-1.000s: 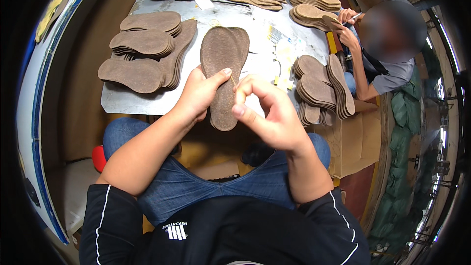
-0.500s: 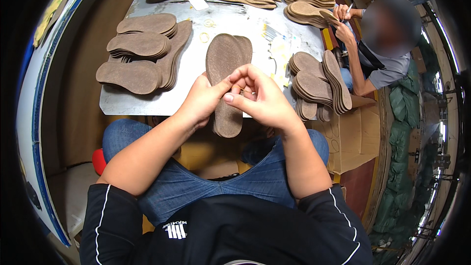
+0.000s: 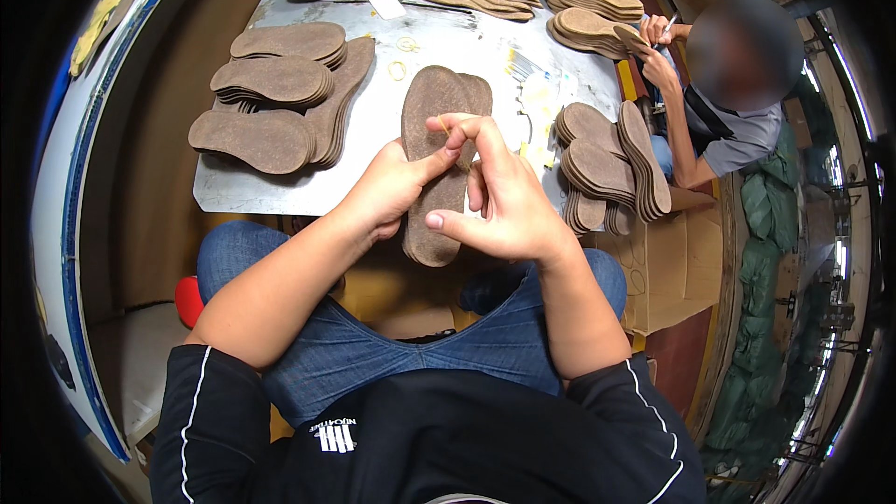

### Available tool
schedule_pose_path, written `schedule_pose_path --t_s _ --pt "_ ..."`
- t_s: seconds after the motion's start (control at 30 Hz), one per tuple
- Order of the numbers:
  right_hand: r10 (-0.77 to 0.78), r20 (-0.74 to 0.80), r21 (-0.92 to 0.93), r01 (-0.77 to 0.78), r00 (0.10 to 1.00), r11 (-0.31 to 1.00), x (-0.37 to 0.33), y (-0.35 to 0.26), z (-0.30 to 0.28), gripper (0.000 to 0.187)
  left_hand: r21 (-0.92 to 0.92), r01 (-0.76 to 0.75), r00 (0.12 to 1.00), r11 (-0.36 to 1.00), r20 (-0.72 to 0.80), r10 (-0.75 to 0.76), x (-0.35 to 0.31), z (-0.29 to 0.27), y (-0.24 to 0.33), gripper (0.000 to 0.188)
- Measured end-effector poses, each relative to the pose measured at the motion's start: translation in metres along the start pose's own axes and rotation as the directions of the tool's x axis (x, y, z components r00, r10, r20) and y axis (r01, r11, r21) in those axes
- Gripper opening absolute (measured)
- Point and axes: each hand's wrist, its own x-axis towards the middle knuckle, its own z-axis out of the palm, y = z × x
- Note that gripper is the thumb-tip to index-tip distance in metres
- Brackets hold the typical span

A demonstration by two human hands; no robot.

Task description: The person picks up stacks of brown footwear insoles from a table, wraps a rubber band around each stack, and places the bundled stacks into a cardboard box. The person repeats this process for multiple stacks throughout the clip.

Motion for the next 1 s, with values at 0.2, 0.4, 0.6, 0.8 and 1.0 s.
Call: schedule_pose_path --t_s 0.2,0.4,0.6,0.8,1.0 --pt "-0.251 0.072 -0.109 0.258 0.965 0.960 -0.003 -0.019 0.016 0.077 0.138 -0.079 0.992 0.987 -0.087 0.092 0.002 -0.005 -0.010 0.022" --pt "-0.244 0.076 -0.204 0.254 0.967 0.945 -0.009 -0.030 0.041 0.061 0.242 -0.259 0.964 0.935 0.125 0.235 0.014 -0.015 -0.033 0.091" --pt "-0.231 0.046 -0.086 0.234 0.972 0.968 -0.006 -0.033 0.036 0.050 0.816 -0.541 0.790 0.202 0.411 0.455 0.018 -0.031 -0.076 0.099" --pt "-0.325 0.005 -0.100 0.324 0.946 0.941 -0.015 -0.039 0.022 0.032 0.578 -0.445 0.894 0.684 0.325 0.307 0.014 -0.025 -0.055 0.102" --pt "-0.024 -0.527 0.287 0.205 0.850 0.936 -0.002 0.003 -0.044 0.020 0.896 -0.274 0.938 0.350 0.169 0.302 -0.011 0.013 -0.013 0.054"
